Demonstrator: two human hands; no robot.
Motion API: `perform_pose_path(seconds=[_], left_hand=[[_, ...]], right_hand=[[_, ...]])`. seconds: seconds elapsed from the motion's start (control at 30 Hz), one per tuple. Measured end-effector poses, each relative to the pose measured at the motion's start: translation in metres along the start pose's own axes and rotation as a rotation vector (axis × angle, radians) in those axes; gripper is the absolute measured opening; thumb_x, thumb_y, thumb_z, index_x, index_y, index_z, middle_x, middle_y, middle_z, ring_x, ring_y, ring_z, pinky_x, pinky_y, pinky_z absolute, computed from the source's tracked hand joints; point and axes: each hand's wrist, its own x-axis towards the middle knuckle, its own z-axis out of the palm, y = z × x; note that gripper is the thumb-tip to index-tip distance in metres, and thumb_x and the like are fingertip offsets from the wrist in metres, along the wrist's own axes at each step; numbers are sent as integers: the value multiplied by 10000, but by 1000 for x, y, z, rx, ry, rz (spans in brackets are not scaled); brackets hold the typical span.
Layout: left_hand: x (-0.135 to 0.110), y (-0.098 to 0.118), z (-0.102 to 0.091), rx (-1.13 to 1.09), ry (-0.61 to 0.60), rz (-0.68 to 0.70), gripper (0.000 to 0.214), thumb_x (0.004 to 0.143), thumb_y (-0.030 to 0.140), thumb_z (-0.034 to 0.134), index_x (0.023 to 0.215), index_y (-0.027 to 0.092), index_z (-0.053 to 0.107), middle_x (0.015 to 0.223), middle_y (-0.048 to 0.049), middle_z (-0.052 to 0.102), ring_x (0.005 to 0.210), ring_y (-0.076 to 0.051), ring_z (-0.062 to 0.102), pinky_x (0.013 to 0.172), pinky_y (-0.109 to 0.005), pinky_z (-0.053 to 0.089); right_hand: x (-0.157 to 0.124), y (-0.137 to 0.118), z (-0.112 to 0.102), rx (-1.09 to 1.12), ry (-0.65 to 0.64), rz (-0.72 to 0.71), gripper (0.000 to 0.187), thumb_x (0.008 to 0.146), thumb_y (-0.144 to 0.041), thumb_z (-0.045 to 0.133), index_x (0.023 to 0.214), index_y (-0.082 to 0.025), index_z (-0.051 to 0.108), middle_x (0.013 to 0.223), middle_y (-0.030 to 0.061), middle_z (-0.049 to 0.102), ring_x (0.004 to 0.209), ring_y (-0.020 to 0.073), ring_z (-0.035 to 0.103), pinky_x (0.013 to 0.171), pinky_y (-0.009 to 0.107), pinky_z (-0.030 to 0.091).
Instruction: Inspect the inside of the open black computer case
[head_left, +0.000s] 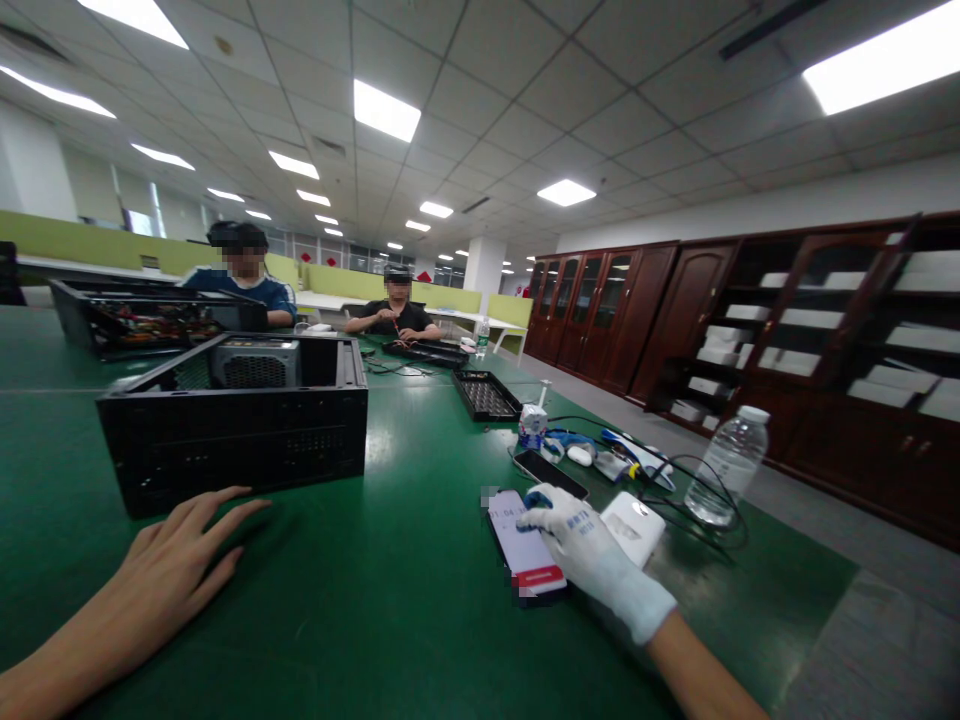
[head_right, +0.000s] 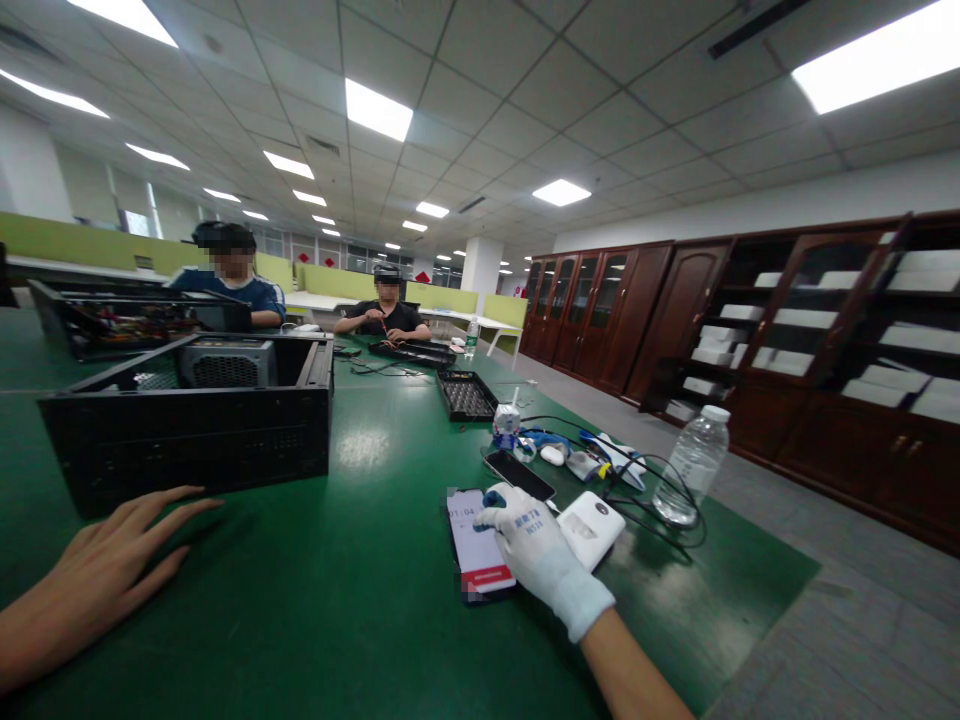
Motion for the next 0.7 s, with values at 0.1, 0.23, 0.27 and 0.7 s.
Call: perform_pose_path(seconds=[0.1, 0.23, 0.27, 0.7], left_hand=[[-1, -1, 2, -34, -18, -6, 518, 942, 437, 379, 1405, 303, 569, 1447, -131, 522, 1271, -375, 547, 892, -543, 563], [1, 0, -4, -45, 11, 30, 515, 915, 425, 422, 1375, 281, 602, 1442, -132, 522, 1281, -376, 534, 944, -533, 557], [2, 0, -7, -33, 35, 63, 513, 907, 420, 430, 1368, 282, 608, 1449, -129, 515, 1305, -375, 514, 984, -539, 538], [121, 26, -122, 275, 257, 203, 504, 1073, 352, 251, 1445, 81, 456, 1525, -224, 337, 1440, -415, 279, 1134, -604, 328]], right_hand=[[1, 1, -2, 22, 54, 9, 369, 852, -31, 514, 994, -243, 781, 1182, 92, 668, 1118, 265, 616, 998, 422, 505], [1, 2, -3, 45, 66, 21, 331, 879, -71, 507, 1029, -224, 760, 1150, 101, 671, 1094, 269, 615, 989, 429, 504], [1, 2, -3, 50, 82, 21, 326, 897, -87, 494, 1053, -223, 745, 1148, 101, 670, 1095, 269, 613, 995, 437, 501], [-5, 23, 5, 112, 353, -4, 285, 934, -154, 440, 1130, -204, 641, 1163, 105, 704, 1125, 264, 646, 1046, 460, 491]])
